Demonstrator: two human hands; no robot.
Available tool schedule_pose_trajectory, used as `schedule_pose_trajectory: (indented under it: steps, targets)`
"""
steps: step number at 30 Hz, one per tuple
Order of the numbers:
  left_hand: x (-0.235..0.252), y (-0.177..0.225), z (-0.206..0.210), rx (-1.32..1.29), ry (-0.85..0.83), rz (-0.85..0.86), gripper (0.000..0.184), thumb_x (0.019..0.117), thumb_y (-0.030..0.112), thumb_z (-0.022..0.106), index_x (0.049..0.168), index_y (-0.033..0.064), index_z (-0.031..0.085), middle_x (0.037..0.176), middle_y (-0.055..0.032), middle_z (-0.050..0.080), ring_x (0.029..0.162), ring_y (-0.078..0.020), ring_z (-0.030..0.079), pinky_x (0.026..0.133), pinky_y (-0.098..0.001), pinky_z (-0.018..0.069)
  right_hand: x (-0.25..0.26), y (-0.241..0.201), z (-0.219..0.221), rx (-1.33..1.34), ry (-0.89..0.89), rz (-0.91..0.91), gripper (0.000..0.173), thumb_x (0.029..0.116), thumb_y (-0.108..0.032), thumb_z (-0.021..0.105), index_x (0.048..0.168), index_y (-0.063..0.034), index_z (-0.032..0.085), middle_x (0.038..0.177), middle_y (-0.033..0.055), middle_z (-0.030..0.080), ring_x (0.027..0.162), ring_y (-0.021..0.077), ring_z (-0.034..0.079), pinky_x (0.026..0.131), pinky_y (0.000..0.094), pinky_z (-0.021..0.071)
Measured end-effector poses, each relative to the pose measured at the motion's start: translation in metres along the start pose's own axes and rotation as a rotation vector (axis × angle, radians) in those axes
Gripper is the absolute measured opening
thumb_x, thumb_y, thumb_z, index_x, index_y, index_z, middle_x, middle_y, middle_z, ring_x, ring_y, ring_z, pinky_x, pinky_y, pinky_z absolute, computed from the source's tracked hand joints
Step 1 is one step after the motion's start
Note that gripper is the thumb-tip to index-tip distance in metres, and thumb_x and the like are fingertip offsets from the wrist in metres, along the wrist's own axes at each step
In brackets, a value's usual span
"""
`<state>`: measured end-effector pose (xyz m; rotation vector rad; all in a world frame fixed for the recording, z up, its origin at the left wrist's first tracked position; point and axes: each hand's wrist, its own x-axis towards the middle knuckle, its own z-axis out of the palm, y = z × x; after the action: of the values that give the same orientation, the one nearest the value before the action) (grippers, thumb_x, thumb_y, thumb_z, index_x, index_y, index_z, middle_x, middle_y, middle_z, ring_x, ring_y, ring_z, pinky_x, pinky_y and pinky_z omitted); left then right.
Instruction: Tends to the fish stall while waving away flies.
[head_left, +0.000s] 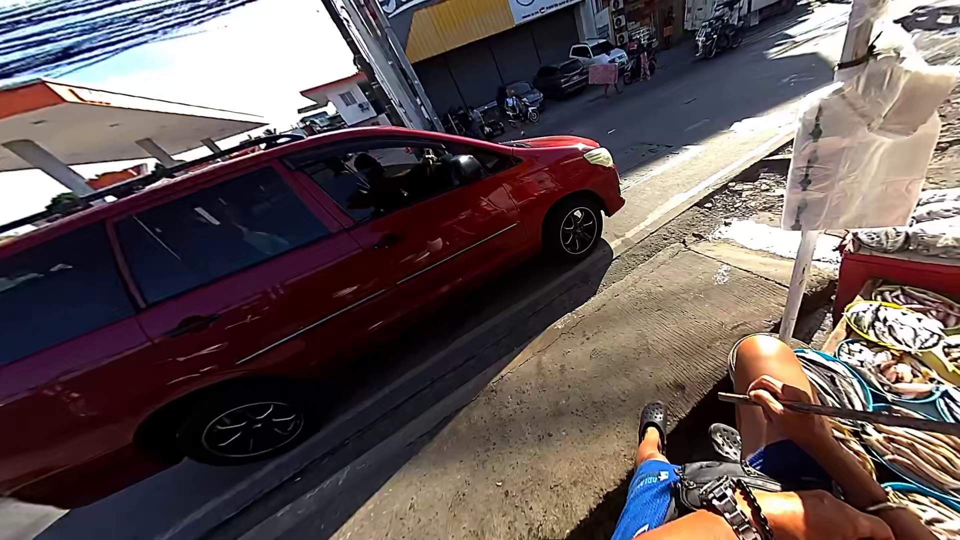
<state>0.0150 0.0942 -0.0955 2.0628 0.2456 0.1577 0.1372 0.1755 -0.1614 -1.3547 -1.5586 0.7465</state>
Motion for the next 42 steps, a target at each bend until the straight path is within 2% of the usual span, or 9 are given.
schedule_pose_trajectory:
  steps: [5, 12, 22, 26, 28, 33, 35, 37, 42]
  targets:
    - [0.001, 0.003, -0.002, 0.006, -0.044, -0.023, 0.021, 0.0989, 0.004, 0.055, 0.106, -0.0125, 0.067, 0.088, -0.0239, 0.067, 0.082, -0.031, 0.064, 0.08, -0.0447, 0.0509, 0.003, 0.007, 0.0, -0.001, 0.02, -0.003, 0.017, 0.0951, -0.005, 0.056, 0.09, 0.0062, 0.068, 0.07, 0.0075, 0.062, 0.057, 0.0083, 0.053, 0.061, 0.0286, 0.0476]
    - [0.005, 0.0, -0.001, 0.027, -0.053, -0.024, 0.022, 0.0998, 0.004, 0.055, 0.108, -0.0134, 0.066, 0.092, -0.0261, 0.068, 0.086, -0.0338, 0.066, 0.083, -0.0467, 0.0519, 0.001, 0.011, 0.0, 0.123, 0.036, -0.068, 0.016, 0.0927, -0.008, 0.055, 0.086, 0.0008, 0.068, 0.067, -0.0034, 0.06, 0.054, -0.0041, 0.049, 0.055, 0.0148, 0.0429]
    - [0.006, -0.013, 0.001, 0.032, -0.057, 0.024, 0.022, 0.0998, 0.005, 0.056, 0.106, -0.0136, 0.066, 0.087, -0.0254, 0.068, 0.079, -0.0318, 0.066, 0.078, -0.0456, 0.0532, 0.006, 0.035, 0.005, 0.148, 0.043, -0.091, 0.018, 0.0918, -0.012, 0.058, 0.086, 0.0005, 0.069, 0.069, 0.0005, 0.063, 0.056, 0.0006, 0.052, 0.057, 0.0209, 0.0464]
    - [0.006, -0.014, 0.001, 0.031, -0.049, 0.015, 0.021, 0.0993, 0.006, 0.058, 0.105, -0.0127, 0.066, 0.085, -0.0236, 0.068, 0.077, -0.0299, 0.066, 0.076, -0.0447, 0.0532, 0.008, 0.028, 0.005, 0.065, 0.022, -0.044, 0.02, 0.0925, -0.011, 0.056, 0.088, 0.0029, 0.069, 0.074, 0.0066, 0.064, 0.061, 0.0086, 0.056, 0.062, 0.0287, 0.0487]
    - [0.005, -0.011, 0.001, 0.026, -0.037, 0.007, 0.02, 0.0992, 0.005, 0.058, 0.104, -0.0124, 0.066, 0.084, -0.0223, 0.068, 0.076, -0.0283, 0.065, 0.076, -0.0433, 0.0532, 0.004, 0.004, -0.006, 0.018, -0.032, 0.038, 0.02, 0.0957, -0.008, 0.056, 0.092, 0.0052, 0.071, 0.079, 0.0129, 0.068, 0.069, 0.015, 0.061, 0.072, 0.0348, 0.0499]
    - [0.005, -0.013, 0.002, 0.037, -0.037, 0.009, 0.02, 0.0993, 0.006, 0.058, 0.105, -0.0119, 0.067, 0.085, -0.0221, 0.068, 0.077, -0.0281, 0.066, 0.076, -0.0433, 0.0533, 0.006, 0.028, 0.003, 0.087, 0.043, -0.094, 0.02, 0.0925, -0.012, 0.057, 0.085, 0.0006, 0.071, 0.07, 0.0035, 0.064, 0.059, 0.0052, 0.055, 0.059, 0.0245, 0.0471]
    - [0.005, -0.01, 0.0, 0.036, -0.049, -0.003, 0.021, 0.0998, 0.006, 0.058, 0.105, -0.0121, 0.066, 0.086, -0.0224, 0.068, 0.078, -0.0278, 0.066, 0.077, -0.0427, 0.0531, 0.008, 0.033, 0.005, 0.114, 0.015, -0.068, 0.021, 0.094, -0.012, 0.056, 0.088, 0.0023, 0.07, 0.072, 0.0051, 0.064, 0.06, 0.0071, 0.055, 0.061, 0.0276, 0.0481]
    - [0.005, -0.008, -0.001, 0.033, -0.055, -0.002, 0.021, 0.1001, 0.006, 0.057, 0.105, -0.0124, 0.066, 0.085, -0.0226, 0.068, 0.077, -0.0279, 0.065, 0.076, -0.0426, 0.0529, 0.008, 0.035, 0.005, 0.134, 0.006, -0.053, 0.02, 0.0936, -0.013, 0.055, 0.087, 0.0, 0.069, 0.072, 0.0007, 0.062, 0.059, 0.0021, 0.053, 0.06, 0.022, 0.0469]
    - [0.003, -0.009, -0.002, -0.005, -0.064, -0.001, 0.021, 0.1006, 0.006, 0.057, 0.106, -0.0121, 0.065, 0.085, -0.0219, 0.067, 0.076, -0.0267, 0.064, 0.075, -0.0415, 0.052, 0.008, 0.031, 0.004, 0.034, 0.0, -0.041, 0.018, 0.0937, -0.009, 0.057, 0.091, 0.0024, 0.071, 0.076, 0.0086, 0.066, 0.062, 0.0105, 0.058, 0.064, 0.0311, 0.0497]
